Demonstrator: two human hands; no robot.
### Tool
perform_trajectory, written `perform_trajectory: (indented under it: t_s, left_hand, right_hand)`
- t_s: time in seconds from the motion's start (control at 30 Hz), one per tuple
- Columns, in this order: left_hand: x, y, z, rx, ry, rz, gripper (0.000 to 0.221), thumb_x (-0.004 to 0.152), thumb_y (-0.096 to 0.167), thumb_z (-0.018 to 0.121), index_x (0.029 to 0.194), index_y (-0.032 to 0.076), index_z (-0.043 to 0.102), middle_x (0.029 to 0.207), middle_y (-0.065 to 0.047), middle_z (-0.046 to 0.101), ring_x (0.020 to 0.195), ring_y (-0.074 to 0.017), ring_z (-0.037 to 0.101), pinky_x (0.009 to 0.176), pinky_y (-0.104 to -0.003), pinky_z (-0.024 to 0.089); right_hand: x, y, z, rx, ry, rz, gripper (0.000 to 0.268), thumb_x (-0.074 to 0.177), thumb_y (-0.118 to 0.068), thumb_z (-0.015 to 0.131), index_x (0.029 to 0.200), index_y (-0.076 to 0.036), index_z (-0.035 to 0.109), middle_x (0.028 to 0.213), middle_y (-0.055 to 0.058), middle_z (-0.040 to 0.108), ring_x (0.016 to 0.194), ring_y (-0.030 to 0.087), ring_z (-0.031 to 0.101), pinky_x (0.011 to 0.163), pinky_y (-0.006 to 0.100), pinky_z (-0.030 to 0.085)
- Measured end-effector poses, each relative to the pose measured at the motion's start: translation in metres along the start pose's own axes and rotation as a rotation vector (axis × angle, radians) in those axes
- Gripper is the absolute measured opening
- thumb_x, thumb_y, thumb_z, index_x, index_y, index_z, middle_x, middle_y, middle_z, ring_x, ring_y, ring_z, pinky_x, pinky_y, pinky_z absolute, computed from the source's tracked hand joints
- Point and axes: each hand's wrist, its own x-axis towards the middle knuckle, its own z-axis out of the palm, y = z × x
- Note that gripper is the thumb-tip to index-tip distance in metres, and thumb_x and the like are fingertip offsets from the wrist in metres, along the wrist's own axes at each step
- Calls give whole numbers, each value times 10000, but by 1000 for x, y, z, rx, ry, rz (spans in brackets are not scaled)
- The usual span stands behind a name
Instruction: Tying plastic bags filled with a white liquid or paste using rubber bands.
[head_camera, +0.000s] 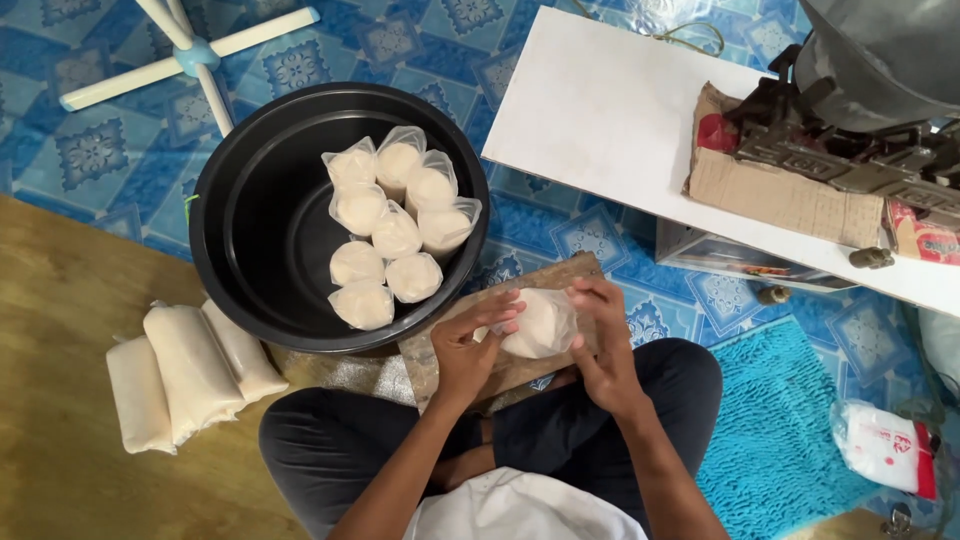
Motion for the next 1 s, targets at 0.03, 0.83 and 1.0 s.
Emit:
perform_trajectory:
  t_s: [0.03,0.83,1.0]
  left_hand:
    - [1,2,1,0,1,1,63,782,-10,789,829,-35,755,889,-194,771,1017,-368,702,909,-463,534]
    - [2,7,-11,-12,-168,38,850,652,487,835,1257,-63,604,1313,-250,597,1264,-374,535,1077,-460,420]
    - [0,-1,-6,116,-69,149,102,762,90,826,776,11,764,916,-145,785,987,-349,732,859,-420,576]
  right_hand:
    - [4,-5,-1,0,-1,-1,345,993,-270,499,1260,-50,486,1345,195,410,1265,368,463,1064,516,353]
    - [-21,64,28,315,210,85,268,764,-209,815,857,36,762,941,241,709,992,382,693,902,454,535]
    - [-14,41,35,270,282,69,216,878,-131,707,903,83,729,874,249,714,902,393,708,845,465,546]
